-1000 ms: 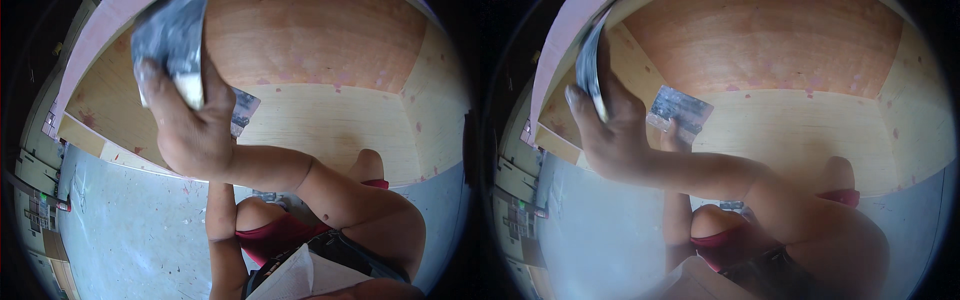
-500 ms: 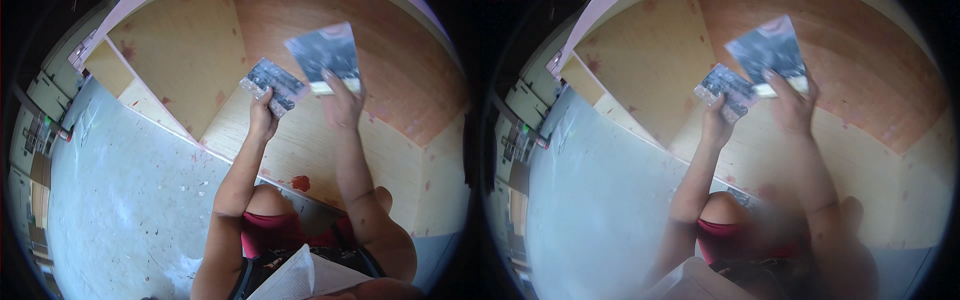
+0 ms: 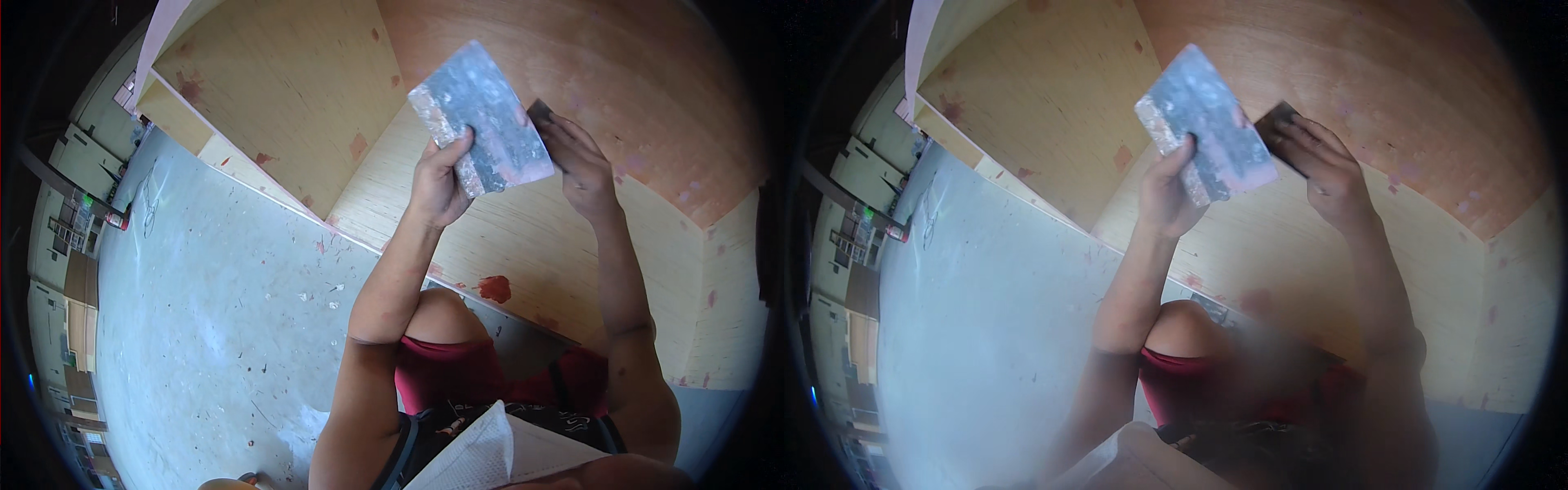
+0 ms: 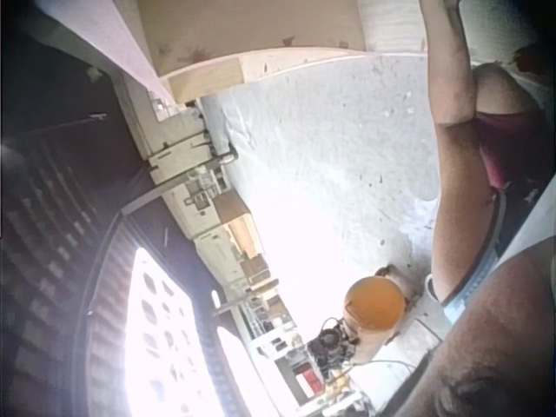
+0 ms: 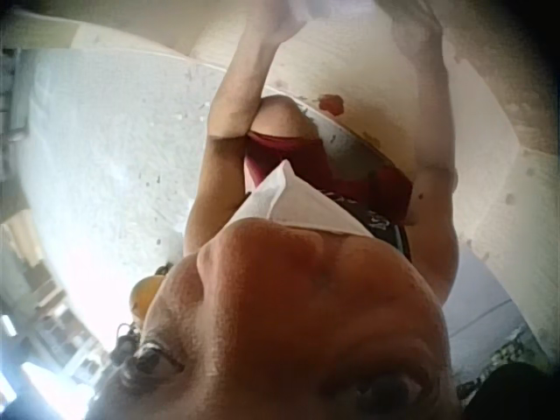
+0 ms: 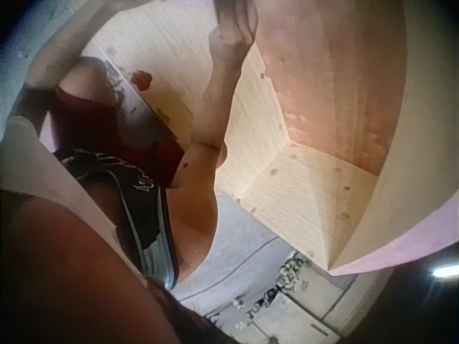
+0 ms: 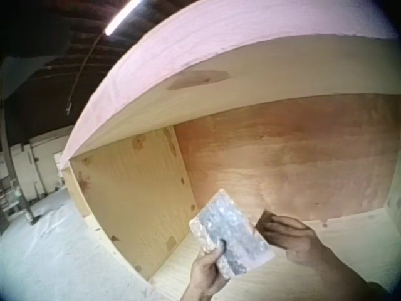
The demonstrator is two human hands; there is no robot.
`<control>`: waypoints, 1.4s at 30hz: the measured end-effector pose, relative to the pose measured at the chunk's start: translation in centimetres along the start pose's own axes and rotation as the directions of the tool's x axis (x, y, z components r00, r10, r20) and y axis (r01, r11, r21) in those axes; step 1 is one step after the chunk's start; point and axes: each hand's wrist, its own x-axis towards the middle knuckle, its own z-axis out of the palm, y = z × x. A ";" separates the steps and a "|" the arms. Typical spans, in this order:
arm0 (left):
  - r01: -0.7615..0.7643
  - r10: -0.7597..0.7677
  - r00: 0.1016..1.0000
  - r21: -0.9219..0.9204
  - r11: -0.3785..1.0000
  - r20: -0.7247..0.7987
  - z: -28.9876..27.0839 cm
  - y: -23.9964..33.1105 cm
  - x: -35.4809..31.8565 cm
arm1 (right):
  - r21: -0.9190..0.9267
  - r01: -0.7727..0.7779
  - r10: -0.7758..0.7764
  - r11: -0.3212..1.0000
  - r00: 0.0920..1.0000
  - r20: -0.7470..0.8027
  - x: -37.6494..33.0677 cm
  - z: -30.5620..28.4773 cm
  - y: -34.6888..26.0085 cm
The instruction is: The person applies wood filler to the joints and surfaces of a wooden cabinet using putty knives.
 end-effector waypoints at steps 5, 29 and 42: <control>-0.180 0.182 0.983 0.088 0.980 -0.009 0.9 -1.2 0.5 | 0.281 -0.707 0.723 0.649 0.688 0.060 -4.2 0.0 2.0; 0.012 0.017 0.992 0.231 0.973 -0.124 -1.3 -7.0 3.7 | 0.467 -0.799 0.891 0.379 0.451 0.047 -5.4 -3.5 4.3; 0.034 -0.005 0.993 0.249 0.968 -0.117 -1.1 -7.3 4.2 | 0.423 -0.831 0.894 0.362 0.438 0.095 -5.3 -3.7 4.5</control>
